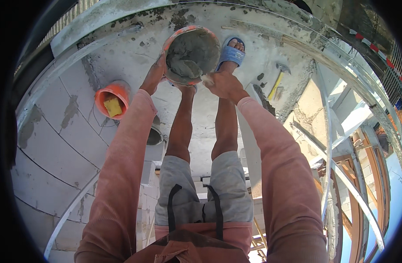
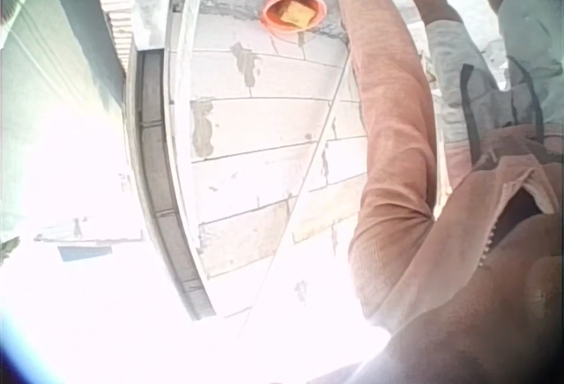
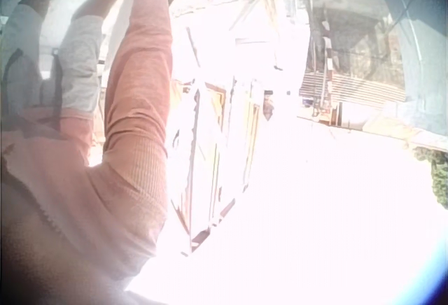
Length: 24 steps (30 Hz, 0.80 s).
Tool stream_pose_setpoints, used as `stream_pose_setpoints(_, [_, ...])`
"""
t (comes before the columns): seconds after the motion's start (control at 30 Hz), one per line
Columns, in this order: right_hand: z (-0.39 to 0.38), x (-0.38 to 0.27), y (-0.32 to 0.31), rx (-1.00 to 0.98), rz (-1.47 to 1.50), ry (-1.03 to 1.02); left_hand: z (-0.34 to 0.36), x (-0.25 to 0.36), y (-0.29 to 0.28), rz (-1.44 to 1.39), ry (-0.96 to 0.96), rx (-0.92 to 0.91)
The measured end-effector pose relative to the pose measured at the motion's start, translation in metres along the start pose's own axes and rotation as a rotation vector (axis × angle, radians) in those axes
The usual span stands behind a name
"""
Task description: The person applies mortar to a lightweight concrete block using a trowel, then places the block on a ledge and uses a hammer and a tape measure to align it.
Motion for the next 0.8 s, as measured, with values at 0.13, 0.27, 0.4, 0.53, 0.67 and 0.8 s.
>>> stream_pose_setpoints(0.13, [-0.027, 0.036, -0.015, 0.092, 0.226, -0.047, 0.003, 0.007, 0.018, -0.084, -0.030, -0.082])
stream_pose_setpoints(0.27, [-0.044, 0.040, -0.035, 0.043, 0.268, -0.126, 0.002, -0.004, 0.006, -0.062, -0.043, -0.071])
stream_pose_setpoints(0.4, [-0.039, 0.089, -0.042, -0.082, 0.061, 0.050, -0.007, 0.001, 0.015, -0.121, -0.089, -0.048])
stream_pose_setpoints(0.53, [-0.029, 0.082, -0.054, -0.032, 0.019, -0.099, 0.000, -0.003, 0.012, -0.097, -0.114, -0.120])
stream_pose_setpoints(0.67, [-0.033, 0.061, -0.056, -0.034, 0.007, -0.238, 0.005, -0.016, 0.005, -0.114, -0.174, -0.109])
stream_pose_setpoints(0.8, [-0.052, 0.048, -0.076, -0.083, 0.043, -0.219, 0.006, -0.017, 0.004, -0.181, -0.173, -0.083])
Point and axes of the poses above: each hand's wrist, its own z-axis towards the middle knuckle, its own y-axis out of the palm, x = y × z, the point moved 10 cm from there along z, towards the middle knuckle, and after that the axes turned 12 degrees about z, right-handed, at the moved point
